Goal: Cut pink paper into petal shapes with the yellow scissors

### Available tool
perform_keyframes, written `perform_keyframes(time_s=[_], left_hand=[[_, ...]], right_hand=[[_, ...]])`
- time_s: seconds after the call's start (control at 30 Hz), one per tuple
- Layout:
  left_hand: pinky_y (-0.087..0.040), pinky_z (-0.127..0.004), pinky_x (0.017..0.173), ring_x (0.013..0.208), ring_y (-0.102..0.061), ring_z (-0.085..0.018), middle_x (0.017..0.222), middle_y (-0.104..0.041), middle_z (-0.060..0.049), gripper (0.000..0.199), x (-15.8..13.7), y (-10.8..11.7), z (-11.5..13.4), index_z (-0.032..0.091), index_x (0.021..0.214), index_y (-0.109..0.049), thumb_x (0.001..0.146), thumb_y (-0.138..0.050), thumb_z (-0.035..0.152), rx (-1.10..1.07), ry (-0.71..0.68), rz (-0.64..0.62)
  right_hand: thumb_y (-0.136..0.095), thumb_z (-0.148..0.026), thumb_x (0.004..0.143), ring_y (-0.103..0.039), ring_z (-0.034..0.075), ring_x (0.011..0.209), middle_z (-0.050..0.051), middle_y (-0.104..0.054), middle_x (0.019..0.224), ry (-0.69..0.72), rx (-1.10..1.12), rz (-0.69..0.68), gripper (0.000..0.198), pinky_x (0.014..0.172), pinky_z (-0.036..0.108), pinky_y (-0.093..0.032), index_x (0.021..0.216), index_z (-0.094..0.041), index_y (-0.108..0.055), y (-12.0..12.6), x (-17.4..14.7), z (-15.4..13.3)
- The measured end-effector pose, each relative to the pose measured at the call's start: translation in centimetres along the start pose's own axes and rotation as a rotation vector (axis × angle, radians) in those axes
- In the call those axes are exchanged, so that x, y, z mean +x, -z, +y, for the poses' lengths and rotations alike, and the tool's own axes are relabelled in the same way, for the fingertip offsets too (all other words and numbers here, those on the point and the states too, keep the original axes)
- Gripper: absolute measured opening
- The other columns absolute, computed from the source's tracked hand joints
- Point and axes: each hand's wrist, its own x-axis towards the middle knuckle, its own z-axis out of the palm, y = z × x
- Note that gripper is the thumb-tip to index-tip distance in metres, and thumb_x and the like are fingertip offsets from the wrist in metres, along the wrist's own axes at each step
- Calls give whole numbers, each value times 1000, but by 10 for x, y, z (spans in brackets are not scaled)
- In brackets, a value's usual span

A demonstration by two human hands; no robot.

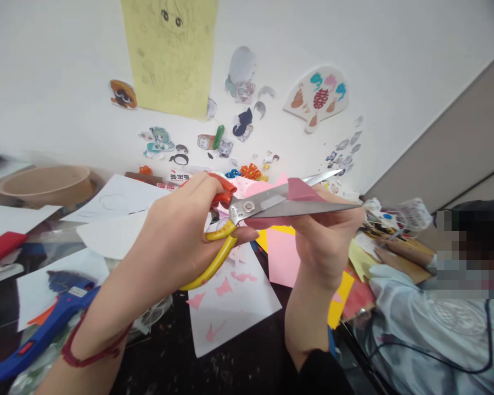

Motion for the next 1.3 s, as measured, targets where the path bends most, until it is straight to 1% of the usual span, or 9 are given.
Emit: perform_keyframes(time_s=[0.17, 0.3, 0.5, 0.7, 0.83, 1.0, 1.17, 1.3], left_hand=[[-42, -36, 64, 80, -60, -24, 94, -60, -4, 34, -1, 0, 0, 25, 100, -48, 81, -68, 45, 11, 14, 6], [-41, -35, 64, 80, -60, -24, 94, -60, -4, 33, -2, -1, 0, 25, 101, -48, 82, -68, 44, 10, 22, 0], [-39, -34, 63, 78, -59, -22, 92, -59, -3, 32, -1, 0, 1, 25, 99, -48, 84, -66, 46, 12, 5, 18], [-39, -34, 61, 78, -59, -23, 90, -60, -4, 37, -1, 1, 1, 24, 96, -48, 84, -66, 53, 6, -4, 10], [-39, -34, 62, 79, -60, -23, 92, -61, -4, 35, 0, 0, 1, 24, 97, -48, 84, -66, 52, 13, -8, 13], [-40, -33, 61, 78, -60, -22, 91, -61, -3, 32, -1, -1, 0, 25, 98, -49, 84, -66, 47, 24, -8, 21], [-38, -33, 58, 73, -58, -22, 88, -59, -3, 31, -2, -1, 2, 24, 97, -50, 83, -67, 45, 42, -5, 20], [-37, -33, 56, 70, -56, -22, 86, -57, -3, 30, -3, -2, 2, 24, 96, -51, 85, -64, 48, 42, 0, 11]], right_hand=[[-79, -10, 72, -66, 15, 66, -4, -74, 72, -24, -24, 16, 20, 63, 32, -54, 80, -28, -79, -1, 0, -1], [-80, -8, 71, -66, 14, 66, -4, -75, 74, 4, 1, 23, 22, 63, 31, -53, 81, -28, -80, -3, 0, -1], [-79, -9, 71, -67, 15, 66, -4, -75, 73, -21, -29, 27, 21, 63, 32, -55, 79, -28, -79, -4, 0, -4], [-79, -10, 71, -68, 16, 68, -3, -76, 77, 3, -13, 23, 21, 64, 33, -55, 82, -29, -80, -4, 0, 1], [-80, -10, 72, -67, 15, 65, -4, -75, 72, 31, -1, 27, 21, 61, 32, -54, 82, -29, -80, -4, 0, 3], [-80, -13, 73, -68, 16, 67, -3, -76, 75, 14, -47, 13, 18, 63, 33, -56, 81, -29, -79, -3, 0, -4], [-82, -17, 73, -63, 16, 65, -2, -73, 71, 2, -92, 26, 15, 60, 33, -53, 78, -30, -78, -3, 0, -5], [-79, -12, 73, -63, 15, 65, -3, -73, 72, 40, -66, 40, 17, 60, 32, -52, 78, -28, -78, -3, -1, -1]])
